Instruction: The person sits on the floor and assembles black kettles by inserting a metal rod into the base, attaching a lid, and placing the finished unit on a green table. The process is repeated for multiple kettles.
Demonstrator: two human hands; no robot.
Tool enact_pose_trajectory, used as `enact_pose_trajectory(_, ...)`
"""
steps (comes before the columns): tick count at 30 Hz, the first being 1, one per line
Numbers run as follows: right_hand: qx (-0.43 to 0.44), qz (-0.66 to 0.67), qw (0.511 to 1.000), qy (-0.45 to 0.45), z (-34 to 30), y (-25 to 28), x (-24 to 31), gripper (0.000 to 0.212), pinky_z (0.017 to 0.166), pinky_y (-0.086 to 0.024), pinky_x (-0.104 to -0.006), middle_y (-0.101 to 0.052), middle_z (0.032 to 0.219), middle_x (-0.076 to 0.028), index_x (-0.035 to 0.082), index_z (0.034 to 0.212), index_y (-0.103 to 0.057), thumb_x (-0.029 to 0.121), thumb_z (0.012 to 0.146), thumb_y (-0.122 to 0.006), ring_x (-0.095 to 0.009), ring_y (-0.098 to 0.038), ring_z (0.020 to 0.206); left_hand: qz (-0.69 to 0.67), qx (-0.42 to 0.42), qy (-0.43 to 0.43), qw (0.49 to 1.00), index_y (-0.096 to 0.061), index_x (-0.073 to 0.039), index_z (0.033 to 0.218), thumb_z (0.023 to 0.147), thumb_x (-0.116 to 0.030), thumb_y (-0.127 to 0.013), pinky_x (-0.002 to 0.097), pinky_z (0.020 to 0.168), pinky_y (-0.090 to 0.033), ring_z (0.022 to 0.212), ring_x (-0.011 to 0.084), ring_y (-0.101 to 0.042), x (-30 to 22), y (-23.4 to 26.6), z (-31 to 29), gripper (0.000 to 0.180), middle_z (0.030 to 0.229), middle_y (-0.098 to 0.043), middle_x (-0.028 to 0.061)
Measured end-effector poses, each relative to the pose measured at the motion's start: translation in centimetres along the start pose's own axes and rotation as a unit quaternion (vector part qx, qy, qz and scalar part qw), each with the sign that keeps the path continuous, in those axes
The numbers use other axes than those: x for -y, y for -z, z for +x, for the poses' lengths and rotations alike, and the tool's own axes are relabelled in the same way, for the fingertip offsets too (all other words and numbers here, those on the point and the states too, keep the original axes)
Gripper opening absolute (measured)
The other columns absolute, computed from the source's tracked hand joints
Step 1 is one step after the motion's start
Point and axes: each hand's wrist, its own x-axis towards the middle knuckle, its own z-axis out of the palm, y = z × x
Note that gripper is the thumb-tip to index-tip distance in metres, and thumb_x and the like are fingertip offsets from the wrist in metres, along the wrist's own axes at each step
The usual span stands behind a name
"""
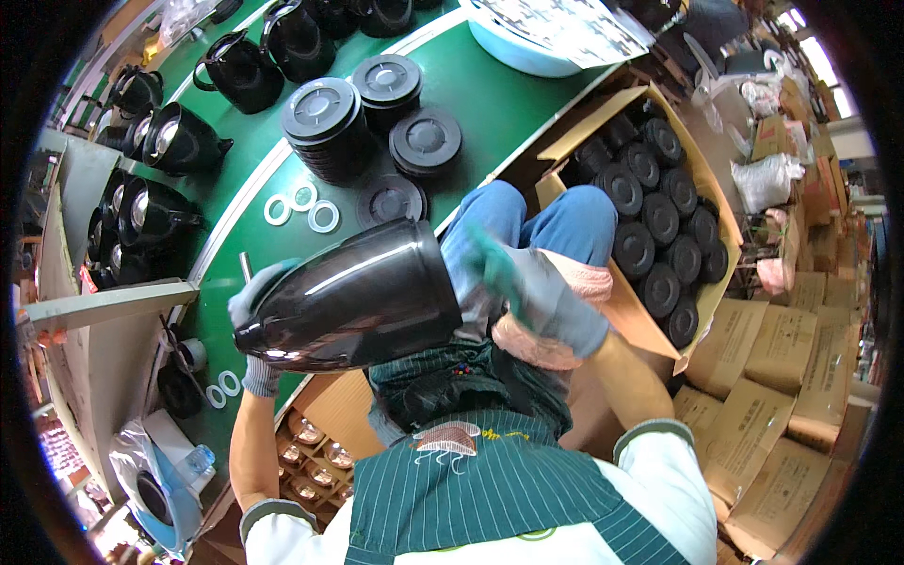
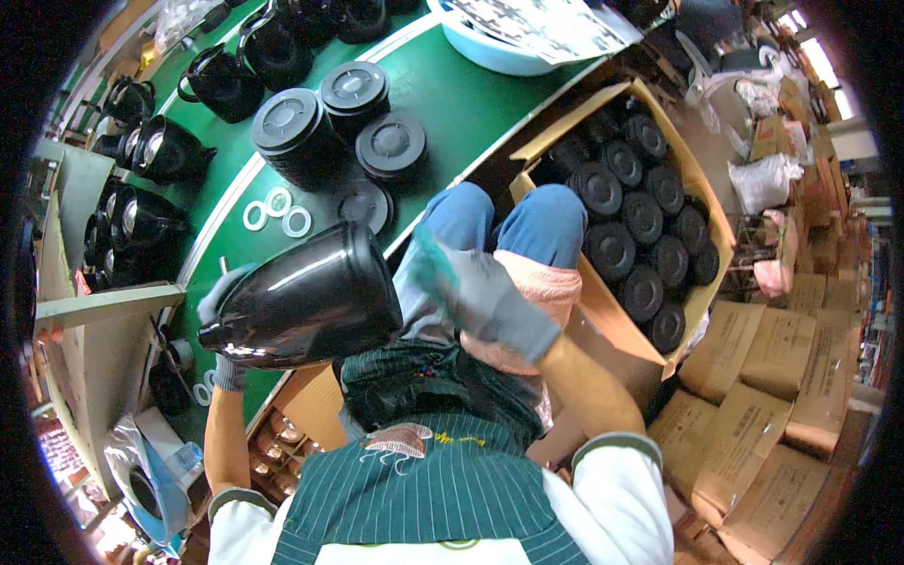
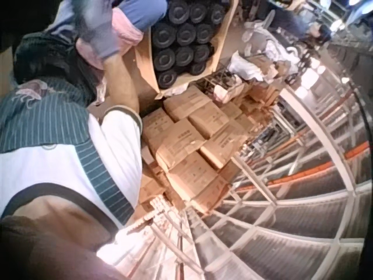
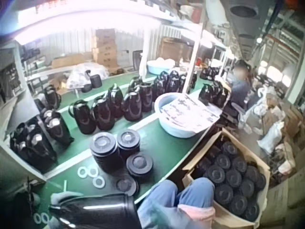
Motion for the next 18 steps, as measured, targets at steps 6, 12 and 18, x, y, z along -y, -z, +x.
enact_pose_trajectory(6,-0.029,0.095,0.983,0.153,2.0,-3.1,2.0,0.121,0.127,-0.022,-0.0456,-0.011,0.173,-0.024,0.003,0.167,-0.010,0.068,0.086,-0.072,-0.038,-0.022,0.158,-0.097,-0.056,0.040,0.993,-0.074,0.002,0.118,0.087,-0.017,-0.073,0.0344,0.091,-0.059,0.100,0.0222,-0.074,-1.6,-4.0,0.3,0.037,0.111,-0.077,0.0146)
enact_pose_trajectory(12,0.038,0.156,0.984,-0.073,1.5,-1.7,1.8,0.113,0.127,-0.021,-0.0465,-0.011,0.173,-0.025,0.006,0.168,-0.008,0.067,0.091,-0.065,-0.039,-0.021,0.158,0.195,-0.043,-0.222,0.954,-0.079,-0.002,0.109,0.087,-0.014,-0.069,0.0350,0.088,-0.059,0.096,0.0307,-0.077,-3.7,0.5,1.4,0.027,0.103,-0.078,0.0140)
enact_pose_trajectory(18,-0.013,-0.034,0.965,0.262,3.3,-1.9,3.0,0.106,0.127,-0.020,-0.0474,-0.010,0.173,-0.025,0.009,0.169,-0.007,0.065,0.096,-0.059,-0.041,-0.021,0.158,-0.451,0.023,0.165,0.877,-0.056,-0.001,0.142,0.102,-0.023,-0.062,0.0407,0.092,-0.061,0.111,0.0284,-0.071,3.4,-4.5,-1.3,0.046,0.133,-0.067,0.0153)
